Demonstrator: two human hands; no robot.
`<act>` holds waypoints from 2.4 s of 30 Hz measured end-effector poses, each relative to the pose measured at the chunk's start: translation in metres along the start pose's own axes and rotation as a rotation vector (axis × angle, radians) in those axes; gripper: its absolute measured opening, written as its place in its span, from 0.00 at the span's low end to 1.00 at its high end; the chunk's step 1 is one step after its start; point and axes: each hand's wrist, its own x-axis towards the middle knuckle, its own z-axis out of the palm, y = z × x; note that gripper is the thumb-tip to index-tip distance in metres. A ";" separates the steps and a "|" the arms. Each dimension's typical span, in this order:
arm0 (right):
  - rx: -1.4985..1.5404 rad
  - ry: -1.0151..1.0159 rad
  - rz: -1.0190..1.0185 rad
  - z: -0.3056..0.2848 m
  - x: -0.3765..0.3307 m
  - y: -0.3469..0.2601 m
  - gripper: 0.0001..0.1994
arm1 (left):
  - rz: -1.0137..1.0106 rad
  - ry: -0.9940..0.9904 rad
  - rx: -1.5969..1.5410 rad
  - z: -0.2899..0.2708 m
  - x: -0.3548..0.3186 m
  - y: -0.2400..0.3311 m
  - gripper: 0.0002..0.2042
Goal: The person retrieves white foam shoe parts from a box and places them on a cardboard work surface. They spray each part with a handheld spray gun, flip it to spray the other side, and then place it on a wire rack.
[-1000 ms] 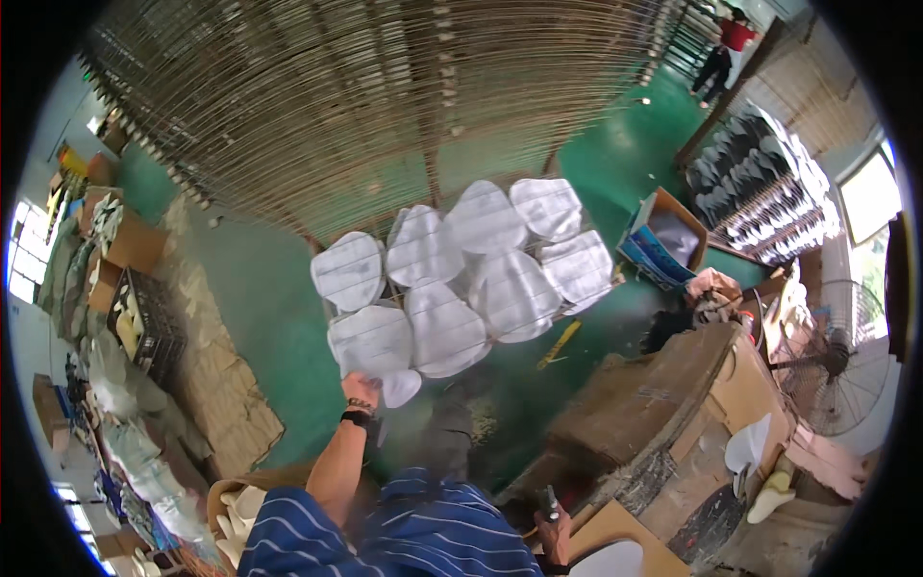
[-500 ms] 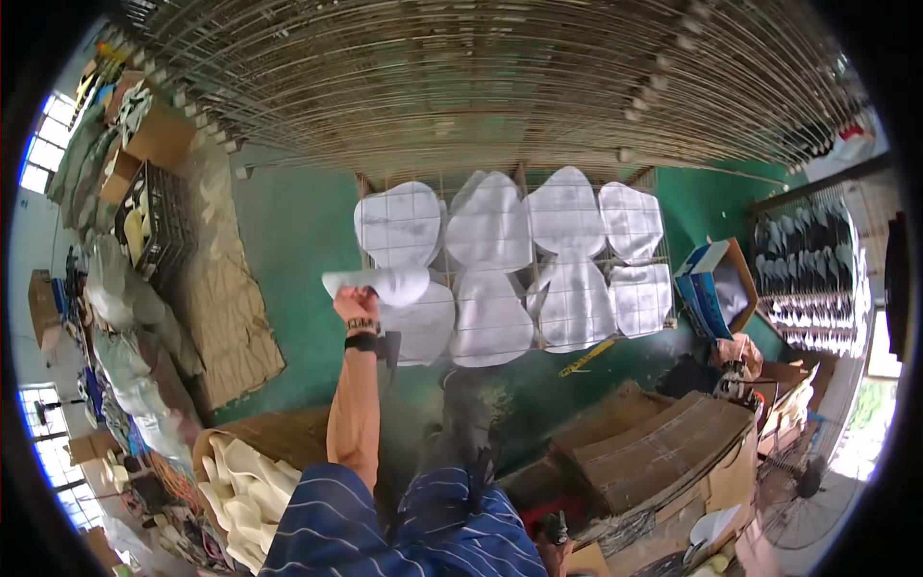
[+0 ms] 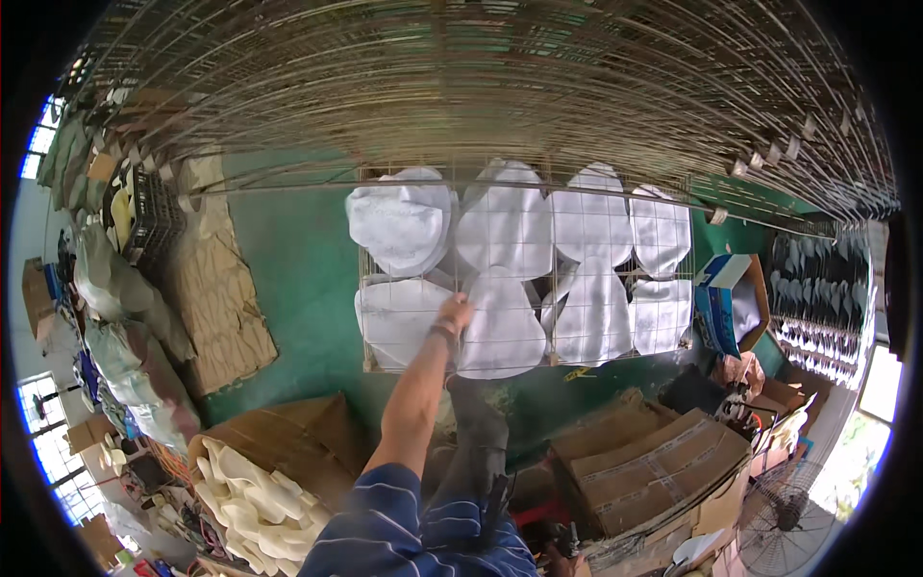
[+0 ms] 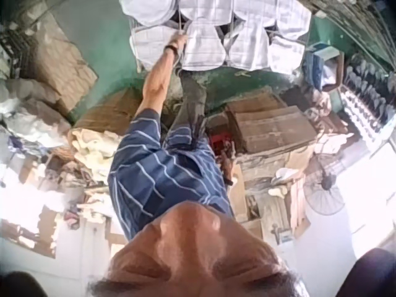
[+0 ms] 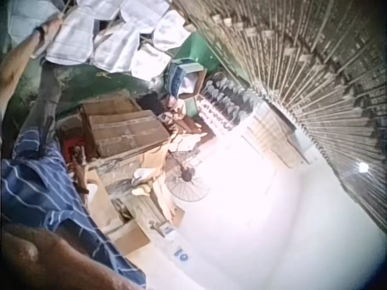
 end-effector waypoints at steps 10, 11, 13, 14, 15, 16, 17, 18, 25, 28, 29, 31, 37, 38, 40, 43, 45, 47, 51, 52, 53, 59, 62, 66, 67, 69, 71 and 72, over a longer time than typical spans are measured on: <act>0.076 0.128 -0.081 0.004 -0.044 0.029 0.20 | 0.398 -0.534 0.494 0.153 -0.206 0.019 0.17; 0.132 0.172 -0.078 0.010 -0.050 0.044 0.19 | 0.410 -0.609 0.590 0.148 -0.222 0.032 0.18; 0.157 0.222 -0.087 0.003 -0.061 0.057 0.17 | 0.469 -0.539 0.636 0.149 -0.231 0.000 0.12; 0.167 0.264 -0.072 -0.001 -0.067 0.066 0.16 | 0.533 -0.499 0.440 0.143 -0.232 -0.020 0.11; 0.181 0.310 -0.051 -0.008 -0.072 0.072 0.15 | 0.578 -0.342 0.445 0.154 -0.225 -0.044 0.10; 0.225 0.385 -0.019 -0.006 -0.085 0.086 0.15 | 0.590 -0.536 0.799 0.148 -0.215 -0.032 0.17; 0.365 0.541 -0.147 0.001 -0.073 0.145 0.14 | 0.446 -0.531 0.794 0.152 -0.227 -0.030 0.17; 0.488 0.683 -0.292 0.010 -0.063 0.203 0.15 | 0.877 -0.582 1.128 0.146 -0.217 -0.026 0.13; 0.525 1.017 -0.056 0.021 -0.182 0.253 0.26 | 0.852 -0.914 1.717 0.133 -0.252 0.062 0.10; 0.882 1.198 -0.119 0.035 -0.231 0.295 0.27 | 0.924 -1.110 1.648 0.167 -0.269 0.076 0.12; 0.920 1.239 -0.103 0.037 -0.248 0.305 0.29 | 0.797 -1.312 1.309 0.178 -0.274 0.085 0.13; 1.041 1.347 -0.057 0.054 -0.267 0.320 0.29 | 0.918 -1.516 1.303 0.225 -0.286 0.093 0.13; 1.148 1.545 0.143 0.079 -0.327 0.339 0.30 | -0.186 -1.263 0.869 0.347 -0.407 0.103 0.06; 1.156 1.538 0.195 0.078 -0.336 0.334 0.29 | 0.008 -1.282 0.951 0.361 -0.436 0.090 0.08; 1.197 1.517 0.268 0.081 -0.355 0.322 0.28 | 0.155 -1.379 1.049 0.390 -0.475 0.088 0.10; 1.137 1.553 0.295 0.086 -0.373 0.306 0.29 | 0.211 -1.460 1.241 0.431 -0.517 0.095 0.11; 1.086 1.588 0.328 0.087 -0.375 0.299 0.29 | 0.570 -1.317 1.464 0.431 -0.584 0.075 0.12; 1.112 1.625 0.324 0.078 -0.378 0.294 0.29 | 0.583 -1.384 1.463 0.448 -0.584 0.088 0.15; 1.088 1.727 0.256 0.059 -0.376 0.294 0.29 | 2.209 -1.920 1.351 0.489 -0.544 0.114 0.15; 1.077 1.721 0.249 0.053 -0.376 0.293 0.29 | 1.629 -1.787 1.463 0.484 -0.544 0.108 0.15; 1.065 1.713 0.231 0.046 -0.377 0.293 0.29 | 1.091 -1.588 1.481 0.476 -0.547 0.105 0.14; 0.969 1.559 0.088 0.028 -0.378 0.293 0.30 | 0.953 -1.283 1.602 0.428 -0.502 0.119 0.13; 0.966 1.539 0.030 0.026 -0.376 0.296 0.34 | 0.953 -1.472 1.687 0.427 -0.448 0.130 0.11; 0.968 1.401 -0.010 0.035 -0.382 0.300 0.34 | 1.953 -1.367 2.320 0.422 -0.417 0.129 0.08; 0.976 1.379 -0.016 0.037 -0.382 0.300 0.33 | 2.182 -1.310 2.387 0.422 -0.417 0.124 0.07; 0.987 1.357 0.012 0.042 -0.384 0.297 0.33 | 2.127 -1.291 2.354 0.423 -0.433 0.122 0.07; 1.002 1.375 0.066 0.049 -0.388 0.296 0.32 | 2.161 -1.620 2.028 0.432 -0.440 0.136 0.08; 1.025 1.379 0.101 0.054 -0.390 0.295 0.32 | 1.921 -1.466 1.980 0.434 -0.445 0.129 0.10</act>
